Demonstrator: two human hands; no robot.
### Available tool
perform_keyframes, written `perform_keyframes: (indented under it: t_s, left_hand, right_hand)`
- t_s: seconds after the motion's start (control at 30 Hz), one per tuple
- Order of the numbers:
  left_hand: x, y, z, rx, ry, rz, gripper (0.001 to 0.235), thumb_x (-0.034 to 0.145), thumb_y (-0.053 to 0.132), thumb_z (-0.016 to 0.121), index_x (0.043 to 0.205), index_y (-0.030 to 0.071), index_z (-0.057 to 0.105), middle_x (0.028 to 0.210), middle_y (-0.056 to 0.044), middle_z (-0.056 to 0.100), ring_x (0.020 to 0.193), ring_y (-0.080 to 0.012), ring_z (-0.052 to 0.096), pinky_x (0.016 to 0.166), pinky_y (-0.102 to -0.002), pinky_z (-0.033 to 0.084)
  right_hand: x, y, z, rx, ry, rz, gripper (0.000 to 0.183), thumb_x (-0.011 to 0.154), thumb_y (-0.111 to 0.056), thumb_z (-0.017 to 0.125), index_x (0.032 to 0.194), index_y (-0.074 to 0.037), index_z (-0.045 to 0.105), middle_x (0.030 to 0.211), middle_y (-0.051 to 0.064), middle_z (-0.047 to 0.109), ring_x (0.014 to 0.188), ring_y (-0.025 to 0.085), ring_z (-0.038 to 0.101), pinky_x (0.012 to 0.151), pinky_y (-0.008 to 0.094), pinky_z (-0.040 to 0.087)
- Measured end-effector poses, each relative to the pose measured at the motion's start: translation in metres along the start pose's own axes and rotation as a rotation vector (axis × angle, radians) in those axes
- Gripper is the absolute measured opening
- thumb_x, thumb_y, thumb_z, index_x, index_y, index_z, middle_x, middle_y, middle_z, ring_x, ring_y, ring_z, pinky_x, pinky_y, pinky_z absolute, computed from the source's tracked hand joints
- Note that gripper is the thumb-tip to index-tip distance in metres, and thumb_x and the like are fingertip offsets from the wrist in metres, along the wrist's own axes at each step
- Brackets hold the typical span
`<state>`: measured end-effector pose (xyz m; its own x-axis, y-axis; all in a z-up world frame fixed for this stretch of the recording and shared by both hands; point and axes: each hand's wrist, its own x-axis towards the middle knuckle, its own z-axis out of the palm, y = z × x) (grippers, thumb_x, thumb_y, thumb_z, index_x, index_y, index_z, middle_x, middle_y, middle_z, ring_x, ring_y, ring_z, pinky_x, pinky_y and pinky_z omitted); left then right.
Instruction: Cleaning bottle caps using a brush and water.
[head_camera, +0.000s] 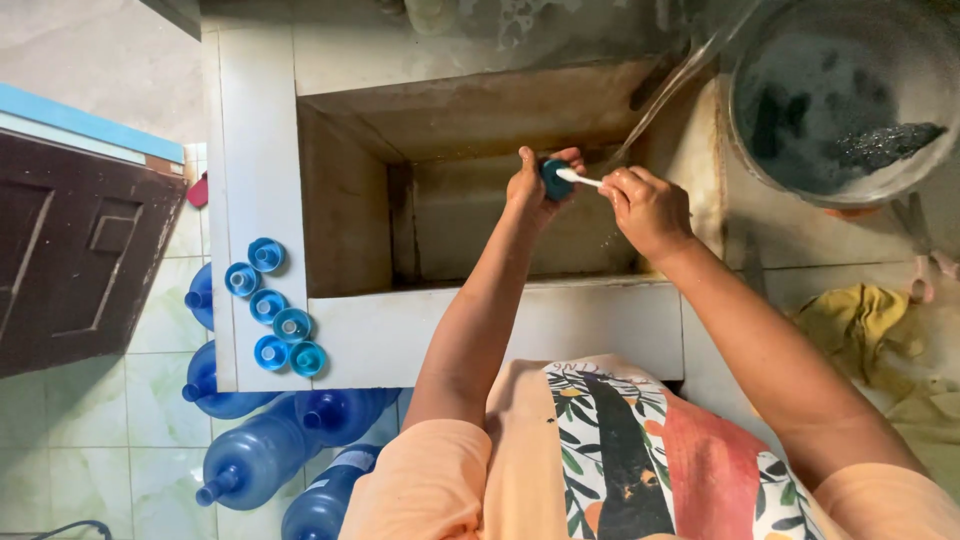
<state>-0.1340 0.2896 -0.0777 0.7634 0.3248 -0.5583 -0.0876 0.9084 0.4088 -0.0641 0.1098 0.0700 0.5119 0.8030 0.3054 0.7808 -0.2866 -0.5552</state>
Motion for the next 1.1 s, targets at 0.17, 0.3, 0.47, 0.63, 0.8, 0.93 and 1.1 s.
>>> perform_keyframes:
  t_s: [0.17, 0.3, 0.47, 0.63, 0.8, 0.93, 1.1]
  left_hand:
    - [-0.009, 0.014, -0.01, -0.083, -0.084, 0.081, 0.091, 0.105, 0.068, 0.012, 0.131, -0.004, 0.06, 0.113, -0.016, 0.07, 0.101, -0.0295, 0.069, 0.087, -0.042, 0.058]
    - [0.0, 0.019, -0.04, -0.33, -0.113, 0.2, 0.094, 0.102, 0.072, 0.013, 0.129, -0.004, 0.06, 0.109, -0.016, 0.068, 0.097, -0.0306, 0.067, 0.086, -0.044, 0.057]
    - [0.012, -0.007, -0.033, -0.304, -0.099, 0.193, 0.094, 0.104, 0.072, 0.012, 0.13, -0.006, 0.057, 0.11, -0.017, 0.067, 0.098, -0.0312, 0.065, 0.089, -0.044, 0.058]
    - [0.014, -0.009, -0.046, -0.362, 0.011, 0.212, 0.093, 0.104, 0.069, 0.011, 0.13, -0.005, 0.058, 0.112, -0.019, 0.067, 0.099, -0.0318, 0.065, 0.088, -0.045, 0.058]
    - [-0.003, 0.005, -0.027, -0.381, -0.084, 0.216, 0.094, 0.105, 0.07, 0.012, 0.131, -0.007, 0.058, 0.111, -0.02, 0.065, 0.099, -0.0314, 0.065, 0.087, -0.044, 0.058]
    - [-0.011, -0.008, -0.02, -0.391, -0.042, 0.152, 0.092, 0.103, 0.07, 0.012, 0.131, -0.005, 0.058, 0.111, -0.017, 0.066, 0.096, -0.0296, 0.065, 0.084, -0.043, 0.058]
    - [-0.016, 0.011, -0.02, -0.346, -0.205, 0.116, 0.09, 0.1, 0.072, 0.021, 0.129, -0.005, 0.058, 0.108, -0.015, 0.064, 0.095, -0.0289, 0.065, 0.081, -0.04, 0.06]
  right_hand:
    - [-0.006, -0.007, 0.027, 0.132, 0.024, -0.024, 0.005, 0.099, -0.01, 0.071, 0.099, -0.007, 0.068, 0.096, 0.011, 0.073, 0.085, 0.034, 0.07, 0.071, 0.042, 0.055]
    - [-0.016, -0.015, 0.045, 0.381, -0.058, 0.196, 0.001, 0.1, -0.007, 0.067, 0.099, -0.007, 0.067, 0.087, 0.009, 0.074, 0.076, 0.028, 0.075, 0.07, 0.036, 0.058]
    - [-0.004, -0.036, 0.065, 0.275, 0.013, 0.133, 0.006, 0.098, -0.007, 0.073, 0.098, -0.005, 0.067, 0.088, 0.015, 0.072, 0.076, 0.035, 0.07, 0.064, 0.041, 0.055]
    - [0.001, -0.03, 0.052, 0.251, -0.108, 0.185, 0.006, 0.099, -0.009, 0.07, 0.096, -0.008, 0.066, 0.079, 0.012, 0.071, 0.071, 0.031, 0.073, 0.065, 0.04, 0.056]
    - [-0.008, -0.028, 0.048, 0.235, -0.095, 0.062, 0.005, 0.095, -0.002, 0.066, 0.094, -0.007, 0.064, 0.081, 0.011, 0.072, 0.076, 0.031, 0.073, 0.067, 0.042, 0.057]
    - [-0.003, -0.027, 0.042, 0.195, -0.074, 0.14, 0.006, 0.101, -0.005, 0.067, 0.096, -0.006, 0.063, 0.08, 0.01, 0.071, 0.074, 0.031, 0.072, 0.066, 0.043, 0.056]
    - [-0.015, -0.021, -0.002, 0.157, 0.009, 0.003, 0.001, 0.097, -0.009, 0.07, 0.096, -0.009, 0.069, 0.087, 0.009, 0.073, 0.08, 0.029, 0.072, 0.07, 0.039, 0.056]
